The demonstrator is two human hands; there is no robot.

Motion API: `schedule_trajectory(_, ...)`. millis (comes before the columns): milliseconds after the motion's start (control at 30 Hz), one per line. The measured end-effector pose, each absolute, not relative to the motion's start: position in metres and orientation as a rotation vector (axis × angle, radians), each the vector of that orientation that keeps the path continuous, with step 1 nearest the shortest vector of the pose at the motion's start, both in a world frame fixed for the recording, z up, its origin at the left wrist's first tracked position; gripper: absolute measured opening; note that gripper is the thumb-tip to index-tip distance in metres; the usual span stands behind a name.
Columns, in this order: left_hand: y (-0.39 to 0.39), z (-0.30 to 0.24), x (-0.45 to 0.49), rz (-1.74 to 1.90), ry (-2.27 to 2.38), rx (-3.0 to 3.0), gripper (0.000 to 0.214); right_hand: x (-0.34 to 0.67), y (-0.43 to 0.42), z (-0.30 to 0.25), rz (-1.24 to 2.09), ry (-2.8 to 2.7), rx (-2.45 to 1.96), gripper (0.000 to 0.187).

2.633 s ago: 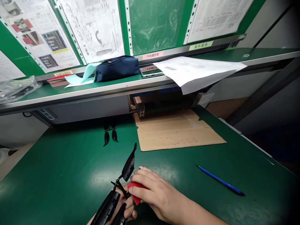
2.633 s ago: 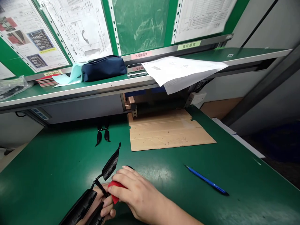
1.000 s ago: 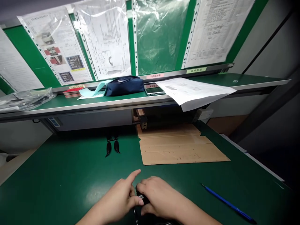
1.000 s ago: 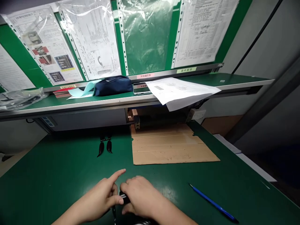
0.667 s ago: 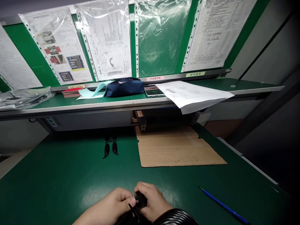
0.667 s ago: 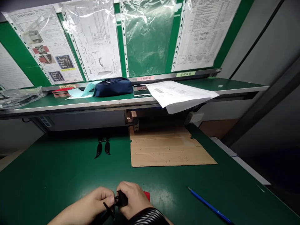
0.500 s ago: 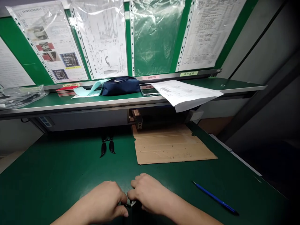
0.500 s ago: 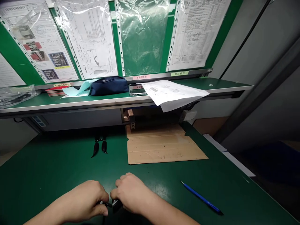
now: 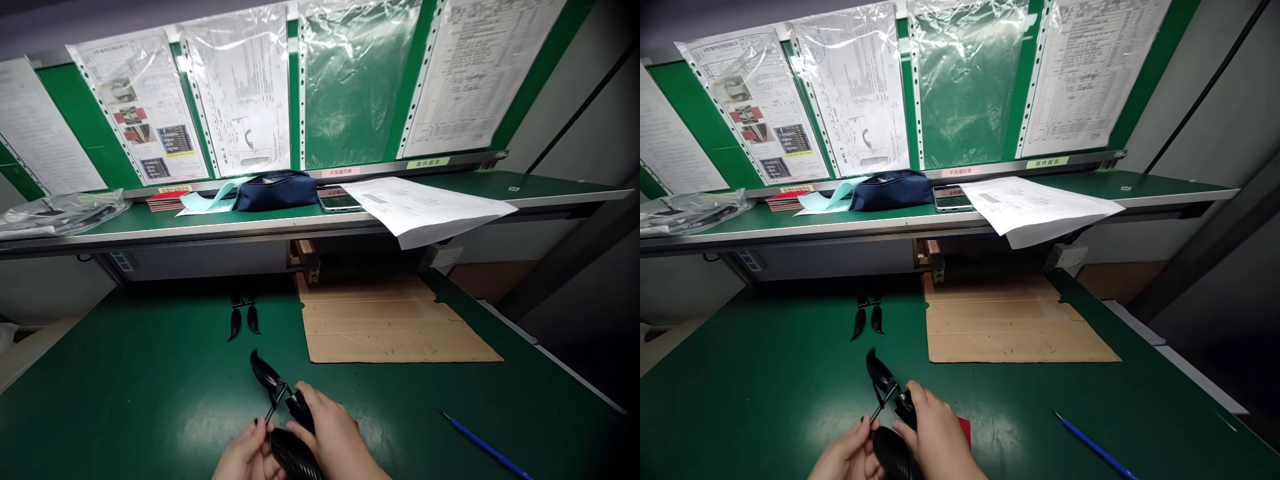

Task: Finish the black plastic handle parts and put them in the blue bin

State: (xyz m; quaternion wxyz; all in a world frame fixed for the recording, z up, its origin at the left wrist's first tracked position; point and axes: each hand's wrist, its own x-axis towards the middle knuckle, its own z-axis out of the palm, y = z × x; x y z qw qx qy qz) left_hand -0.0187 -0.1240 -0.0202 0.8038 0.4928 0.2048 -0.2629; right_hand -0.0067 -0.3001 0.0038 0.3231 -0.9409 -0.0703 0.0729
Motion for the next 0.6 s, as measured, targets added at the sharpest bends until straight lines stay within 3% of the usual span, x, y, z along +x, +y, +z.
schedule_trajectory(133, -0.113, -0.026, -0.020, -0.427, 0.406, 1.265, 0.033, 0.003, -0.289, -0.006, 0.238, -0.309, -2.620, 0.021)
schedule_trajectory(200, -0.093, -0.011, -0.010, -0.332, 0.276, 1.535, 0.036, 0.007, -0.282, -0.009, 0.318, -0.414, -2.629, 0.018)
schedule_trajectory(333, -0.055, 0.024, 0.005, -0.204, 0.246, 2.048, 0.041, 0.011, -0.270, -0.012, 0.445, -0.639, -2.578, 0.036)
schedule_trajectory(467, -0.042, 0.038, 0.001, -0.389, 0.170, 2.224, 0.041, 0.012, -0.275, 0.000, 0.163, -0.703, -2.565, 0.069)
schedule_trajectory(533, -0.045, 0.041, -0.003, -0.510, -0.005, 2.171, 0.042, 0.010, -0.279, 0.007, -0.008, -0.844, -2.555, 0.058)
schedule_trajectory(600, -0.050, 0.041, -0.008, -0.585, -0.273, 2.060, 0.044, 0.008, -0.281, 0.010, -0.038, -1.069, -2.518, 0.035)
